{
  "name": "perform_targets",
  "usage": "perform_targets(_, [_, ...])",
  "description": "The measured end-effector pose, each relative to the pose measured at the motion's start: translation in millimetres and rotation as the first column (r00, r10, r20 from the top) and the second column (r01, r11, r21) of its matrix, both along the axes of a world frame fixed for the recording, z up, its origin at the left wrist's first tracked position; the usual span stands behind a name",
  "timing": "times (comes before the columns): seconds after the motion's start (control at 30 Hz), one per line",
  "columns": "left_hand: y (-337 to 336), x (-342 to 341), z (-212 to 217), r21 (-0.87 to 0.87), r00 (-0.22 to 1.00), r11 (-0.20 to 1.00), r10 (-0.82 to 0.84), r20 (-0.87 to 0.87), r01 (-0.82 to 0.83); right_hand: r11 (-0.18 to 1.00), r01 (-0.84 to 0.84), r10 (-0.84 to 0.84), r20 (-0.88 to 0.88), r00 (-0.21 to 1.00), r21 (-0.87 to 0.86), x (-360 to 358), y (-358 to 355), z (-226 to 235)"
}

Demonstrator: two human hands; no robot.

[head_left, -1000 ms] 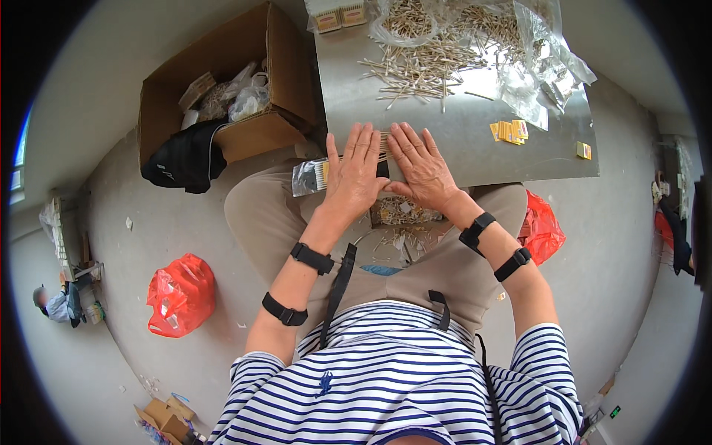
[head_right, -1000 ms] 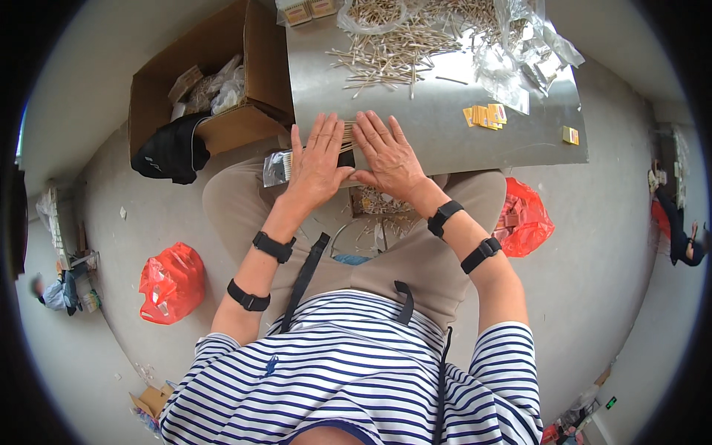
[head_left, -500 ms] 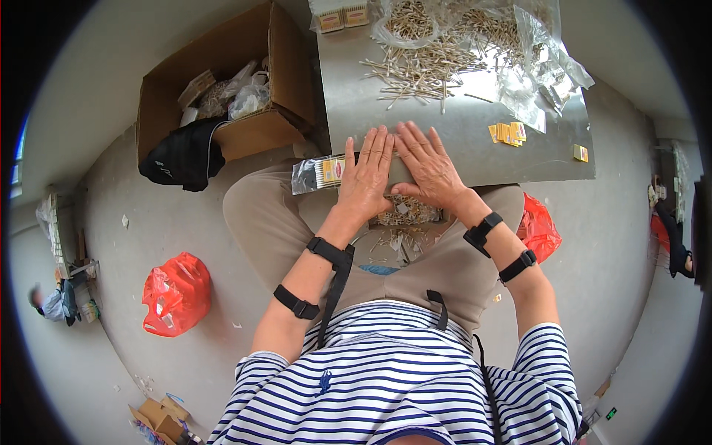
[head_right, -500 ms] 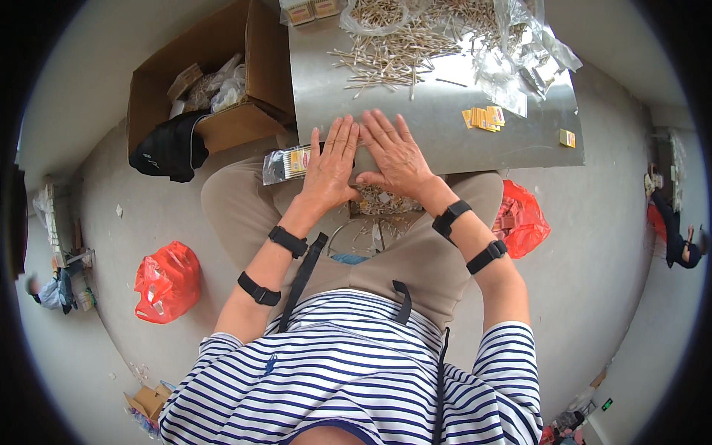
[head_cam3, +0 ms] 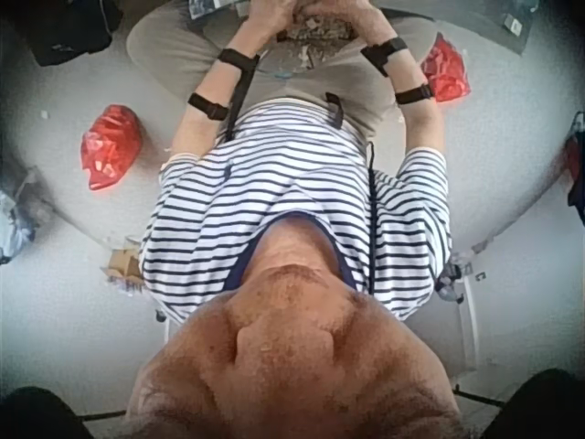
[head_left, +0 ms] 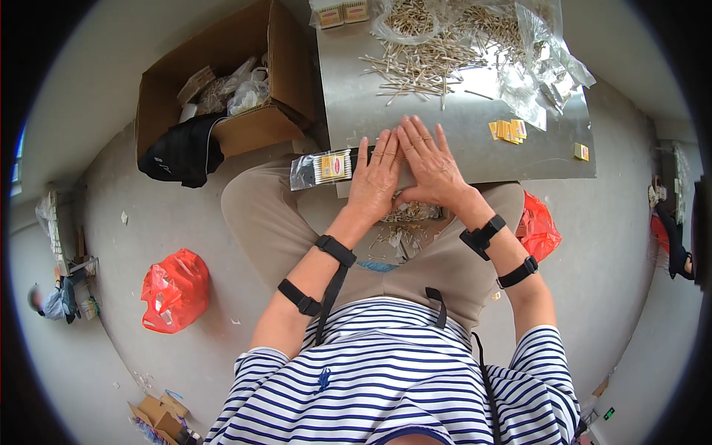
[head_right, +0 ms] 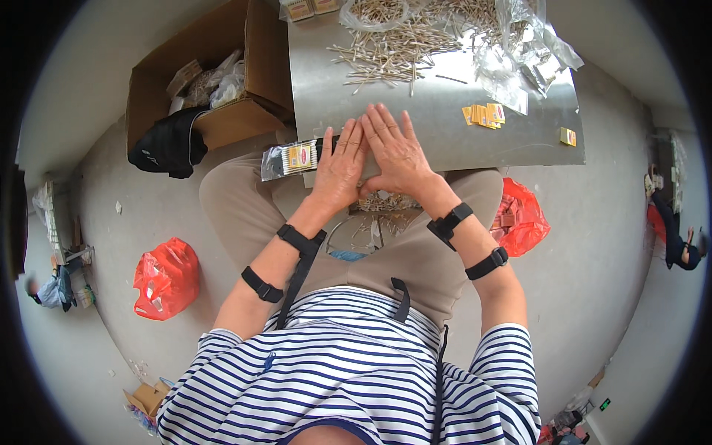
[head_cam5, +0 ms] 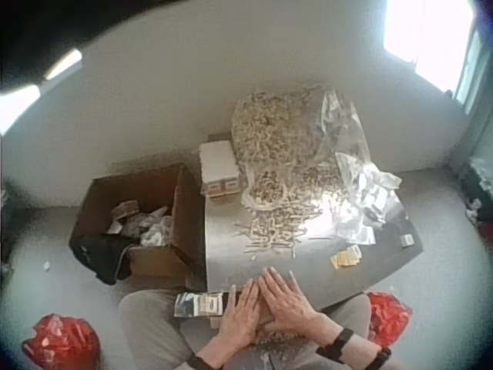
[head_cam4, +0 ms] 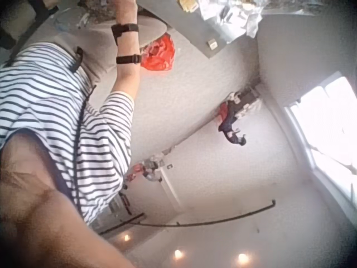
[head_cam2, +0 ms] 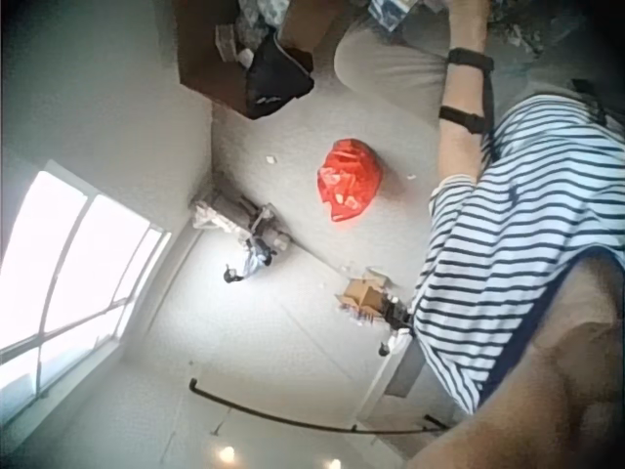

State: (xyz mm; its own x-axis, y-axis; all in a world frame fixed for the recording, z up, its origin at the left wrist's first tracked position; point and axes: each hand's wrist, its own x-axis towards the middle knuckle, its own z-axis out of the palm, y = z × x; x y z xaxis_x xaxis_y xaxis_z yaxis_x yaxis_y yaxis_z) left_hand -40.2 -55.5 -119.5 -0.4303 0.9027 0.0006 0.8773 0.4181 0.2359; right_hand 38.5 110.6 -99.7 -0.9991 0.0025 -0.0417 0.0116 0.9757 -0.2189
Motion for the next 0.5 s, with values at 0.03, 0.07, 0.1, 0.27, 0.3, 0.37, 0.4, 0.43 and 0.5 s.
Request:
perform_targets(0.03, [0.8,1.2,1.0,0.001,1.000,1.000,-0.004,0.000,0.004,0.997,0.025,-0.024,0.016,1.000,-0.078,0.9,-4.6,-1.4])
perform_targets(0.07, [1.2,2.2,2.0,-0.022,1.000,1.000,0.001,-0.020,-0.002,0.986,0.051,-0.047,0.034,0.998,-0.156,2.0,-7.3,-3.4])
perform_targets(0.1, [1.2,3.0,3.0,-0.045,0.999,0.999,0.006,-0.041,-0.008,0.986,0.054,-0.049,0.034,0.998,-0.156,3.3,-8.1,-5.9])
perform_targets(0.27, [-14.4,-8.8,16.8,-0.032,0.996,0.999,0.037,-0.075,-0.040,0.996,0.048,-0.048,0.004,0.999,-0.069,6.1,-10.4,-15.6])
perform_targets(0.3, [-17.7,-9.9,22.9,-0.030,0.991,0.994,0.101,-0.084,-0.104,0.996,0.052,-0.052,0.004,0.999,-0.070,6.8,-9.3,-16.1])
perform_targets(0.37, [-23.7,-9.0,27.9,-0.126,0.987,0.981,0.139,-0.076,-0.148,0.995,0.053,-0.055,-0.020,0.998,-0.088,6.7,-8.8,-14.3])
perform_targets(0.4, [-24.8,-8.0,28.9,-0.218,0.982,0.958,0.177,-0.071,-0.188,0.994,0.055,-0.057,-0.020,0.998,-0.090,7.5,-9.3,-14.8])
perform_targets(0.43, [-24.7,-6.3,26.9,-0.220,0.981,0.957,0.178,-0.072,-0.190,0.995,0.055,-0.056,-0.017,0.998,-0.079,7.0,-10.7,-14.9])
perform_targets(0.5, [-19.7,-0.1,20.7,-0.280,0.969,0.932,0.198,-0.146,-0.232,0.996,0.056,-0.057,-0.014,0.998,-0.069,5.3,-12.4,-15.3])
